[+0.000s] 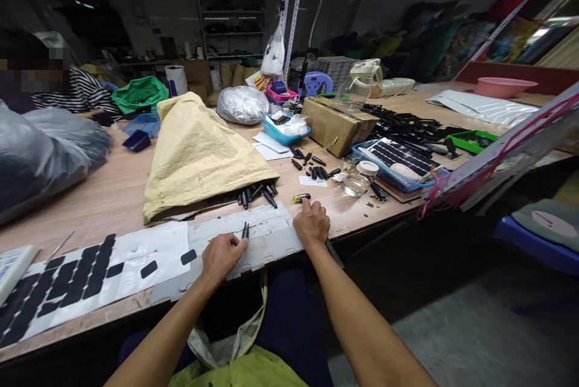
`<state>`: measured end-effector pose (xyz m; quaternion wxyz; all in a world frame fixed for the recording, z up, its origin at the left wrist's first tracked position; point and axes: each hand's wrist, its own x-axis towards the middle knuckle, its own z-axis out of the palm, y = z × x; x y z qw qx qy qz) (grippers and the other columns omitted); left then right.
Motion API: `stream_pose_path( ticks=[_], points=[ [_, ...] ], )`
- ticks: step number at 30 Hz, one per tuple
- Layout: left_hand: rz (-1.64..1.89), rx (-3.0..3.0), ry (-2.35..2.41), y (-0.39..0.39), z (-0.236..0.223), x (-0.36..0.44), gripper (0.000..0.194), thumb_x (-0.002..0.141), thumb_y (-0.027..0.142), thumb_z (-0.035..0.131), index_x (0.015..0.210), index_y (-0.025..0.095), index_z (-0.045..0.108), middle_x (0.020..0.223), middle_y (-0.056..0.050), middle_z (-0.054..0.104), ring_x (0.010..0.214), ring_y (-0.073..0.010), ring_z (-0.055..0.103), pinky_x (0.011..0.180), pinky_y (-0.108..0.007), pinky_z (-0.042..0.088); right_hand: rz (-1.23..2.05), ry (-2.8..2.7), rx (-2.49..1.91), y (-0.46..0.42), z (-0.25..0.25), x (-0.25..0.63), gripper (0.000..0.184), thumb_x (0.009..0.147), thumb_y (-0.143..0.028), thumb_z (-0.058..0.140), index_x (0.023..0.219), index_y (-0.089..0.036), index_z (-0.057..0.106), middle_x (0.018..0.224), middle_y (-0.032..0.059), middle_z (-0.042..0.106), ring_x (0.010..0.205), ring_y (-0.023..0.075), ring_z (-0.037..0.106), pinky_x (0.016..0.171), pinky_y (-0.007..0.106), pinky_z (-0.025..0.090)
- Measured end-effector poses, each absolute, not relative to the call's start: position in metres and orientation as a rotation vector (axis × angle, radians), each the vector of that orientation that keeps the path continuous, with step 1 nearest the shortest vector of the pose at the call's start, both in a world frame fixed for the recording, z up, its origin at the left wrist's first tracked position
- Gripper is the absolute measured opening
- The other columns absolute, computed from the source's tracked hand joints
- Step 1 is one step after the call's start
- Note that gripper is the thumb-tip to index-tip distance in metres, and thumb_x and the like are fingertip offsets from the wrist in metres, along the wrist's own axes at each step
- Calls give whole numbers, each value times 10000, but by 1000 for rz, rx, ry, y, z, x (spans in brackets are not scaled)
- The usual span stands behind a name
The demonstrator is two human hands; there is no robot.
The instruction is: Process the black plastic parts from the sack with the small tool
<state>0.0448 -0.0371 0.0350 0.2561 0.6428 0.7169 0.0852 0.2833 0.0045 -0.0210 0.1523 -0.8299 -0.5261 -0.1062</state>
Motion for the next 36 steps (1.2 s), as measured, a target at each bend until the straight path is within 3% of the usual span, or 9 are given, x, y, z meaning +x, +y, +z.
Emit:
stream_pose_path(
  ticks=[2, 5, 8, 12, 15, 21, 26, 31, 36],
  points=[
    [250, 1805, 1922, -36, 35, 38, 331, 878, 462, 478, 826, 237, 715, 823, -35, 713, 816, -232, 640, 634, -307, 424, -309, -1511, -2379, 5, -21, 283, 383, 888, -174, 429, 1236, -168, 588, 1025, 138, 560, 933, 258, 519, 688, 334, 369],
    [409, 2197, 1726, -23, 31, 29, 369, 851, 190, 484, 1173, 267, 645, 1195, -53, 648, 999, -226, 600, 778, -334, 470, -310, -1512, -2376, 5, -21, 284, 384, 882, -173, 436, 1236, -167, 587, 1024, 139, 559, 930, 257, 517, 686, 335, 372],
    [404, 2582, 1347, -7, 26, 23, 544, 738, 23, 494, 1178, 303, 649, 1434, -20, 496, 1174, -259, 497, 938, -406, 421, -303, -1514, -2379, 5, -21, 284, 381, 878, -179, 445, 1232, -169, 587, 1038, 141, 554, 936, 259, 512, 685, 333, 376],
    [332, 2583, 1258, -2, 21, 18, 396, 760, 89, 544, 1063, 292, 700, 1163, -23, 674, 1106, -272, 496, 971, -469, 348, -309, -1517, -2379, 6, -22, 284, 373, 875, -181, 450, 1222, -166, 586, 1027, 137, 551, 929, 251, 510, 694, 326, 374],
    [421, 2449, 1360, -11, 15, 17, 264, 796, 228, 610, 1031, 273, 720, 1017, -43, 686, 1042, -264, 506, 942, -453, 349, -321, -1518, -2378, 6, -22, 284, 378, 889, -182, 429, 1235, -170, 580, 1023, 133, 553, 932, 254, 516, 696, 329, 374],
    [595, 2168, 1618, -30, 2, 28, 247, 758, 390, 715, 980, 284, 741, 993, -40, 645, 993, -252, 516, 886, -403, 368, -314, -1516, -2380, 3, -23, 284, 385, 890, -188, 441, 1246, -170, 586, 1025, 136, 557, 928, 253, 520, 700, 330, 384],
    [650, 2115, 1597, -31, 2, 29, 140, 783, 329, 699, 896, 257, 739, 917, -30, 667, 959, -231, 531, 888, -383, 359, -265, -1523, -2341, 4, -19, 286, 384, 890, -182, 454, 1239, -184, 614, 1016, 140, 566, 913, 240, 519, 708, 330, 390],
    [689, 2072, 1614, -29, 0, 26, 154, 744, 288, 722, 890, 240, 727, 891, -22, 678, 954, -227, 535, 886, -378, 352, 72, -1412, -2250, -4, -5, 286, 382, 876, -180, 473, 1209, -218, 656, 1003, 99, 605, 845, 191, 538, 691, 288, 390],
    [694, 2061, 1599, -28, -3, 26, 151, 752, 345, 734, 865, 246, 748, 848, -17, 685, 944, -221, 533, 868, -372, 337, 355, -1390, -1835, -39, 3, 256, 390, 860, -271, 477, 1188, -178, 668, 958, 74, 675, 787, 178, 585, 724, 289, 459]
  ],
)
